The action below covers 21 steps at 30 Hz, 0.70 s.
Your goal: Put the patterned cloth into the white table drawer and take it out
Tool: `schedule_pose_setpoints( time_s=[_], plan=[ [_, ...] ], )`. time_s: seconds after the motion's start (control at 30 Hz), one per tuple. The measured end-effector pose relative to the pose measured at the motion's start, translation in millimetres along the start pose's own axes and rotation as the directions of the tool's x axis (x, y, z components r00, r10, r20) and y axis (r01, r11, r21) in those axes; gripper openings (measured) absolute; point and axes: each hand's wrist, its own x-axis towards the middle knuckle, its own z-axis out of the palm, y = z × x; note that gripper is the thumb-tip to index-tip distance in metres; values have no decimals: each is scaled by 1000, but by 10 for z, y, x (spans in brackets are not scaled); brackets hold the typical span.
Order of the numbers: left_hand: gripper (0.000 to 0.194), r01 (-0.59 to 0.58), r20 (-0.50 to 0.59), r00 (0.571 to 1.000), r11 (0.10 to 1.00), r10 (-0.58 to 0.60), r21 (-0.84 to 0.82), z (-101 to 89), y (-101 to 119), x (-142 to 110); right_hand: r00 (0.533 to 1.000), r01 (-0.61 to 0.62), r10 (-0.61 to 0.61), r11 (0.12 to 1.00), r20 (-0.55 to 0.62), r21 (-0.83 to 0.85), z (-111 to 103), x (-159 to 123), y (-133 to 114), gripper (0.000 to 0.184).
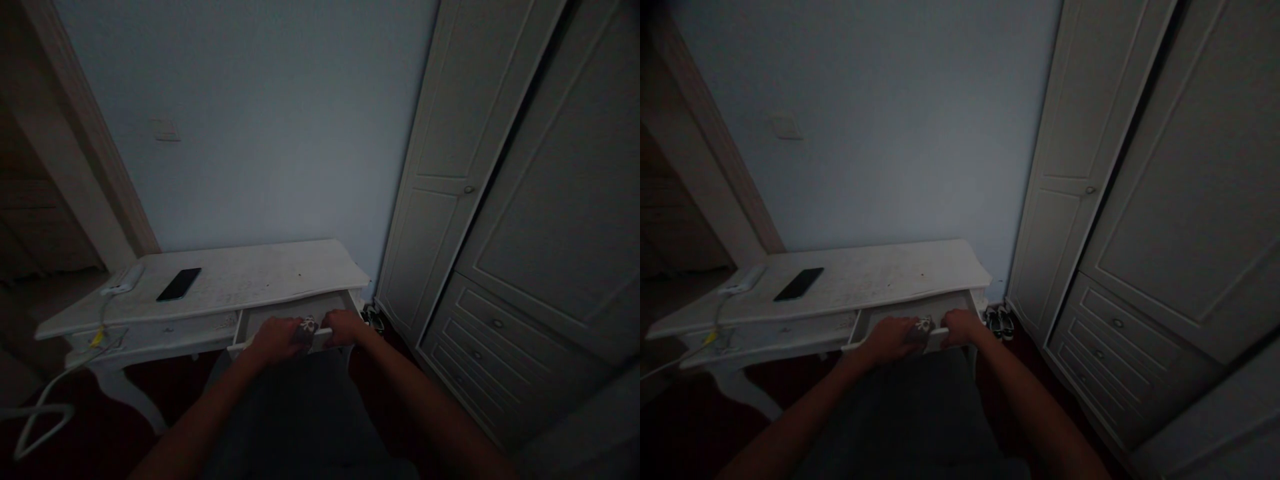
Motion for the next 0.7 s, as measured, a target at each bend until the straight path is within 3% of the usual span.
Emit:
schedule_pose_setpoints(
  time_s=[0.1,0.2,0.33,0.47,0.6,0.7],
  plan=[
    [54,-24,-12,1000,1000,24,8,49,237,171,997,-7,8,1000,-77,6,22,-27,14,63],
    [58,-27,-19,999,999,28,19,78,362,266,981,47,-36,997,-191,53,57,-180,175,58],
    [61,-10,-34,999,999,11,37,85,402,348,900,96,-9,979,-436,178,163,-596,565,46],
    [57,-7,-107,994,998,14,62,142,716,533,895,60,96,941,-435,332,307,-908,793,16],
    [50,23,-217,976,996,-3,91,300,1170,709,883,104,120,892,-453,440,427,-915,804,18],
    [38,35,-272,962,992,-1,120,442,1311,727,865,107,143,884,-481,455,490,-862,809,21]
  ],
)
